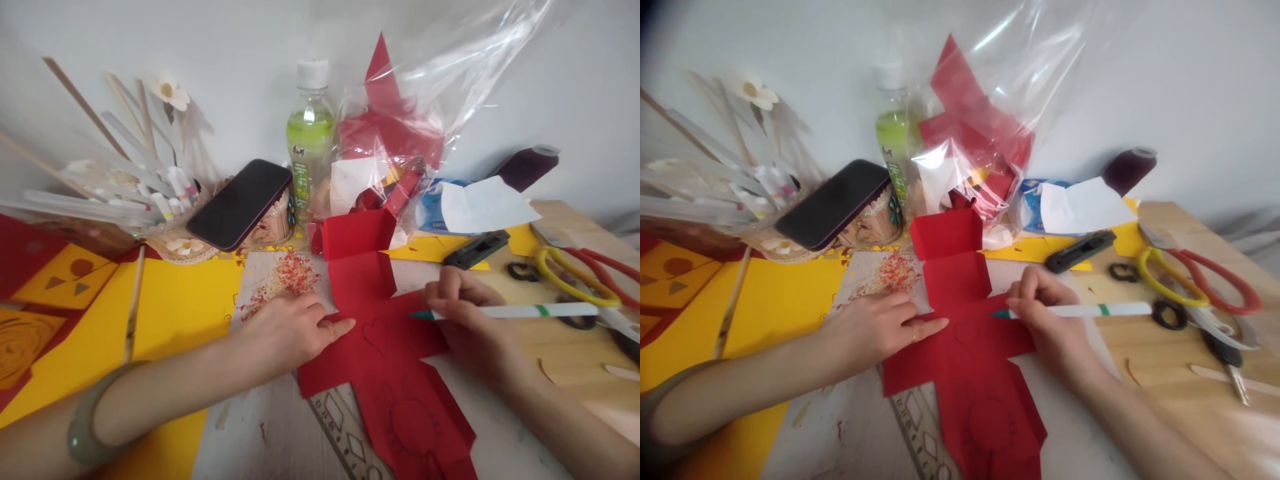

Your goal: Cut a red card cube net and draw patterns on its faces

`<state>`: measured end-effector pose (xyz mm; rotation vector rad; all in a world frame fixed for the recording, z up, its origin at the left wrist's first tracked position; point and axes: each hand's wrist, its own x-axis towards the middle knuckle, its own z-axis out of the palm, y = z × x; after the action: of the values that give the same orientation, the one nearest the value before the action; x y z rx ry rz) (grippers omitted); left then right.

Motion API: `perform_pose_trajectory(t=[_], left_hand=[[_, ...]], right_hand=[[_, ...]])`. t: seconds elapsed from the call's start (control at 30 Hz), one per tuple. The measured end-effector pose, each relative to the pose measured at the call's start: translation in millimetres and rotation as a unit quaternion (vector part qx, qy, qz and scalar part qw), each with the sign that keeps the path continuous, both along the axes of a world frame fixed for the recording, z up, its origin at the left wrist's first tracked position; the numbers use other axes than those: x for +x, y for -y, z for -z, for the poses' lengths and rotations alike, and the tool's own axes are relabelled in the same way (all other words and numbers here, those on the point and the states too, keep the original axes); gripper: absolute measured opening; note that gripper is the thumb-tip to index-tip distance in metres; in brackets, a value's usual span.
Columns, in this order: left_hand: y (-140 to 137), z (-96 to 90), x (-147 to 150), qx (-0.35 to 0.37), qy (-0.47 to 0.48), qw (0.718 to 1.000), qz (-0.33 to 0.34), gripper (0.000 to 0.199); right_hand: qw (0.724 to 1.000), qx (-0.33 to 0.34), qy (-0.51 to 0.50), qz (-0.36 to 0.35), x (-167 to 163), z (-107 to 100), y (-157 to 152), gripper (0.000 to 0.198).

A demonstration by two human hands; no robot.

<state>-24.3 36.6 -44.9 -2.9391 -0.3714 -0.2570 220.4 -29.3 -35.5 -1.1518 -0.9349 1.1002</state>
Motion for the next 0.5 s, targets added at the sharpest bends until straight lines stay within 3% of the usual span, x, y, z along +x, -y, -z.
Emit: perform_pose_trajectory(t=[0.1, 0.23, 0.5], left_hand=[[0, -0.7, 0, -0.009, -0.007, 1.0, 0.003, 0.048], [0, -1.3, 0, -0.014, -0.014, 1.0, 0.001, 0.048], [-13, -7.9, -5, -0.02, -0.053, 0.998, 0.006, 0.047]], right_hand=[[0.995, 0.001, -0.054, 0.088, 5, -8, -6, 0.035], [0.99, -0.001, -0.061, 0.125, 11, -16, -8, 0.031], [0.994, -0.084, 0.067, 0.004, 15, -7, -3, 0.034]])
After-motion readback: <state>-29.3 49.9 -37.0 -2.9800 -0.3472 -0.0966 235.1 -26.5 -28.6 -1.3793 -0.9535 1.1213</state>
